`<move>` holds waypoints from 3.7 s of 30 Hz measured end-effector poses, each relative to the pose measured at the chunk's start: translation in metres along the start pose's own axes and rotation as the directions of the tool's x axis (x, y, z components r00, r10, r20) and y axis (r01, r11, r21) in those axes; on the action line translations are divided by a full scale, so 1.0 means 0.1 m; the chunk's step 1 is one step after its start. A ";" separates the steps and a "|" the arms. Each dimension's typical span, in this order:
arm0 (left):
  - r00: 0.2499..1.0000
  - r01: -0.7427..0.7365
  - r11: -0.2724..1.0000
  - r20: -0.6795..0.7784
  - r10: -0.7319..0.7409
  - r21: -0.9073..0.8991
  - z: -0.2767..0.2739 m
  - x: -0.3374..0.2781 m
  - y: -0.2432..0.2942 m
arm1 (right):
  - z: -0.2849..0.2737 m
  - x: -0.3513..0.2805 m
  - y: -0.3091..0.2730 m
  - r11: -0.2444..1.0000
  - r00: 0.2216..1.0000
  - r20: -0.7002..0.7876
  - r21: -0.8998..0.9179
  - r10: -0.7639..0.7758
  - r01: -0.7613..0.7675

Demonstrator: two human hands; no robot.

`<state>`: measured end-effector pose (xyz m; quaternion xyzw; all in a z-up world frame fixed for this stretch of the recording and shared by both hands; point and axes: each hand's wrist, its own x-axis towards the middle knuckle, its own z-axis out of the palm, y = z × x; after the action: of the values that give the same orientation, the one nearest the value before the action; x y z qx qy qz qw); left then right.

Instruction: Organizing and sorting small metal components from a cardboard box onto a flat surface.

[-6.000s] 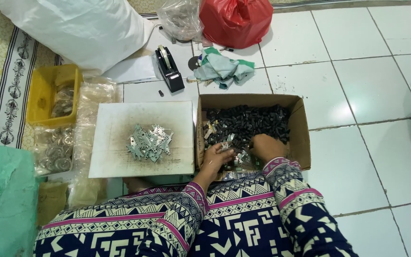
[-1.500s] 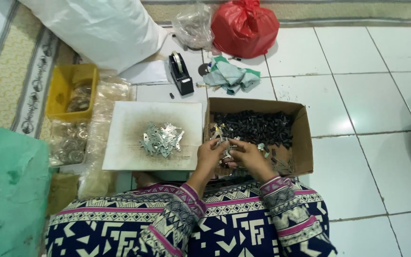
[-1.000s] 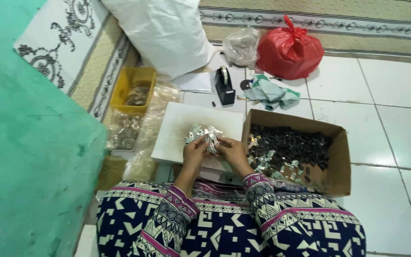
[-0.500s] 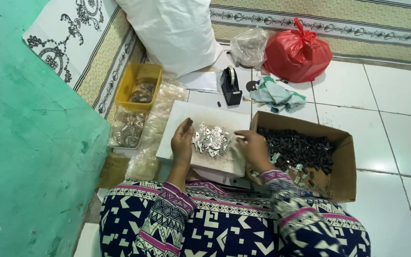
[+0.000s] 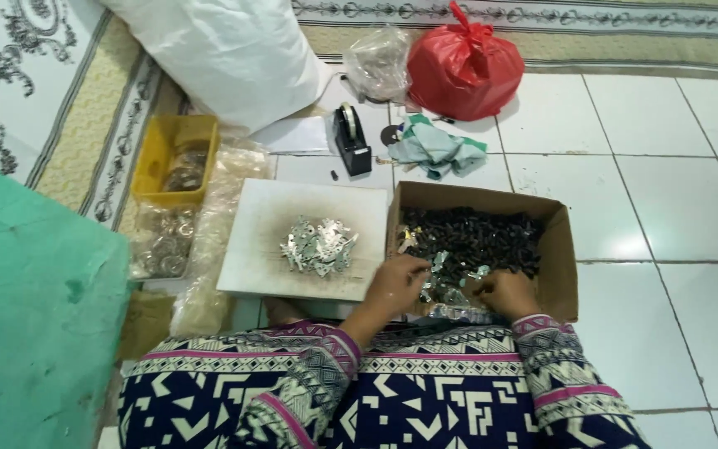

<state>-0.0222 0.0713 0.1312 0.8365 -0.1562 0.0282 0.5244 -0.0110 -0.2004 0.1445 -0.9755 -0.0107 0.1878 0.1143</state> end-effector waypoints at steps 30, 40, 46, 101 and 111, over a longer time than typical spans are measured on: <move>0.748 0.136 0.913 0.564 -0.350 0.385 0.82 0.14 0.10 | 0.08 0.33 -0.26 0.960 0.976 0.215 -0.278 0.025 0.037; 0.579 0.284 0.832 0.606 -0.545 0.477 1.02 0.26 -0.05 | 0.33 0.48 -0.13 0.958 0.960 0.252 -0.225 -0.121 0.180; 0.536 0.319 0.807 0.608 -0.586 0.497 0.85 0.27 0.10 | 0.27 0.46 -0.13 0.986 0.955 0.295 -0.143 -0.043 0.089; 0.947 0.319 0.946 0.071 -0.314 -0.058 0.81 0.03 -0.06 | 0.29 0.59 0.31 0.941 0.942 0.016 0.028 0.336 -0.336; 0.945 0.324 0.945 0.063 -0.321 -0.038 0.85 0.06 -0.17 | 0.30 0.62 0.28 0.947 0.946 0.031 0.012 0.322 -0.322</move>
<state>-0.0216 0.0012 0.0790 0.8385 -0.0325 -0.0848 0.5373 0.0351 -0.2168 0.0886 -0.9604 0.1486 0.2179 0.0903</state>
